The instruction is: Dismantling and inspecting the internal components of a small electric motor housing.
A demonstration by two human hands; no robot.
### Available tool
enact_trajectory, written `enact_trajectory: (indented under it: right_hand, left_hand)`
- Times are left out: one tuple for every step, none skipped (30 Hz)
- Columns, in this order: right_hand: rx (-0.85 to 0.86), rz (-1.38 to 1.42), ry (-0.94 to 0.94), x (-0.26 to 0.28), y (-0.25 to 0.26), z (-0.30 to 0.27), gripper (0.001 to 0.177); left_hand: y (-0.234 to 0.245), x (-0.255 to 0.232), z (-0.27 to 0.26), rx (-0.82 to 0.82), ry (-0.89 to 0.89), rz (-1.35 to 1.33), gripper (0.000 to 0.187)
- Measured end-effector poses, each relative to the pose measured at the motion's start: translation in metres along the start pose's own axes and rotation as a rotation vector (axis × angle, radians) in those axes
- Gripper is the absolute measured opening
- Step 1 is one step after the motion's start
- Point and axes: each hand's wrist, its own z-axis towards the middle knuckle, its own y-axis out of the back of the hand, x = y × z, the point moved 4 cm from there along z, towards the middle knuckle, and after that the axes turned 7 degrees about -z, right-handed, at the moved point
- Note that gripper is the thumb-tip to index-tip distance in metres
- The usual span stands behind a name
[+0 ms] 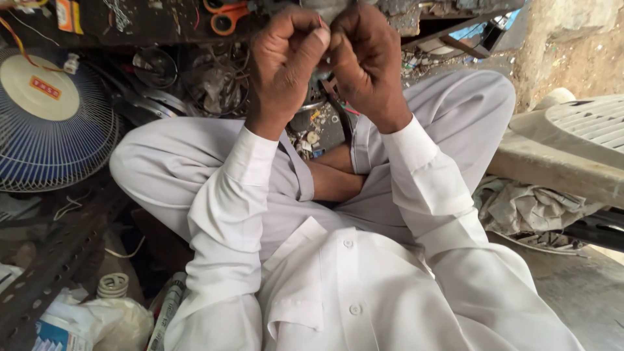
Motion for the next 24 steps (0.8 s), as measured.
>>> enact_trajectory:
  right_hand:
    - [0.021, 0.214, -0.084, -0.001, -0.004, 0.001, 0.019]
    - [0.022, 0.216, -0.087, -0.002, -0.006, 0.001, 0.019]
    - [0.020, 0.233, -0.061, -0.002, -0.008, 0.001, 0.019]
    - [0.019, 0.249, -0.033, -0.001, -0.010, 0.002, 0.019]
    - [0.021, 0.252, -0.033, -0.003, -0.011, 0.002, 0.019]
    - [0.005, 0.208, -0.016, -0.005, -0.011, 0.001, 0.019]
    - [-0.011, 0.164, 0.000, -0.007, -0.011, 0.000, 0.020]
    - [-0.011, 0.165, -0.001, -0.008, -0.010, 0.000, 0.020]
    - [0.001, 0.183, 0.005, -0.007, -0.010, -0.001, 0.019]
    - [0.013, 0.199, 0.016, -0.007, -0.009, 0.001, 0.019]
    - [0.012, 0.199, 0.021, -0.007, -0.010, 0.001, 0.019]
    - [0.012, 0.186, -0.004, -0.008, -0.010, 0.000, 0.018]
    - [0.012, 0.173, -0.029, -0.010, -0.010, 0.000, 0.017]
    - [0.009, 0.173, -0.023, -0.009, -0.009, 0.000, 0.017]
    - [0.025, 0.187, -0.016, -0.007, -0.009, 0.000, 0.017]
    - [0.042, 0.199, -0.009, -0.006, -0.009, -0.001, 0.018]
    - [0.041, 0.198, -0.004, -0.006, -0.008, 0.001, 0.018]
    - [0.047, 0.235, -0.031, -0.007, -0.009, 0.000, 0.018]
    - [0.053, 0.273, -0.058, -0.008, -0.009, 0.000, 0.019]
    - [0.052, 0.273, -0.055, -0.008, -0.010, 0.001, 0.019]
    - [0.058, 0.299, -0.067, -0.008, -0.011, 0.001, 0.019]
    - [0.062, 0.324, -0.082, -0.008, -0.011, 0.001, 0.019]
    - [0.060, 0.324, -0.082, -0.015, -0.011, -0.002, 0.019]
    - [0.033, 0.358, -0.127, -0.023, -0.010, -0.004, 0.019]
  left_hand:
    - [-0.002, 0.000, 0.000, -0.011, -0.034, -0.067, 0.006]
    - [-0.003, 0.001, -0.001, -0.014, -0.032, -0.067, 0.006]
    - [-0.003, 0.003, -0.003, -0.043, -0.012, -0.168, 0.006]
    - [-0.003, 0.004, -0.003, -0.072, 0.006, -0.268, 0.006]
    - [-0.001, 0.006, -0.003, -0.074, 0.005, -0.267, 0.006]
    - [0.001, 0.010, -0.004, -0.083, 0.027, -0.356, 0.006]
    - [0.002, 0.015, -0.005, -0.092, 0.049, -0.447, 0.007]
    - [0.001, 0.015, -0.006, -0.093, 0.050, -0.446, 0.007]
    - [0.000, 0.017, -0.008, -0.112, 0.074, -0.520, 0.006]
    - [-0.001, 0.018, -0.007, -0.127, 0.094, -0.593, 0.005]
    - [-0.001, 0.019, -0.007, -0.124, 0.091, -0.591, 0.005]
    - [0.000, 0.021, -0.007, -0.158, 0.112, -0.615, 0.004]
    - [0.000, 0.023, -0.007, -0.192, 0.134, -0.638, 0.005]
    - [0.001, 0.024, -0.007, -0.186, 0.131, -0.635, 0.005]
    - [0.002, 0.024, -0.007, -0.200, 0.130, -0.624, 0.005]
    - [0.002, 0.025, -0.007, -0.214, 0.130, -0.615, 0.005]
    - [0.001, 0.026, -0.006, -0.209, 0.126, -0.614, 0.005]
    - [0.001, 0.029, -0.008, -0.226, 0.131, -0.628, 0.006]
    - [0.001, 0.031, -0.009, -0.243, 0.135, -0.642, 0.006]
    - [0.001, 0.030, -0.009, -0.241, 0.133, -0.640, 0.006]
    - [0.001, 0.030, -0.008, -0.260, 0.142, -0.670, 0.007]
    - [0.001, 0.030, -0.009, -0.281, 0.154, -0.700, 0.008]
    - [0.005, 0.032, -0.006, -0.280, 0.155, -0.699, 0.008]
    - [0.010, 0.033, -0.002, -0.273, 0.137, -0.725, 0.008]
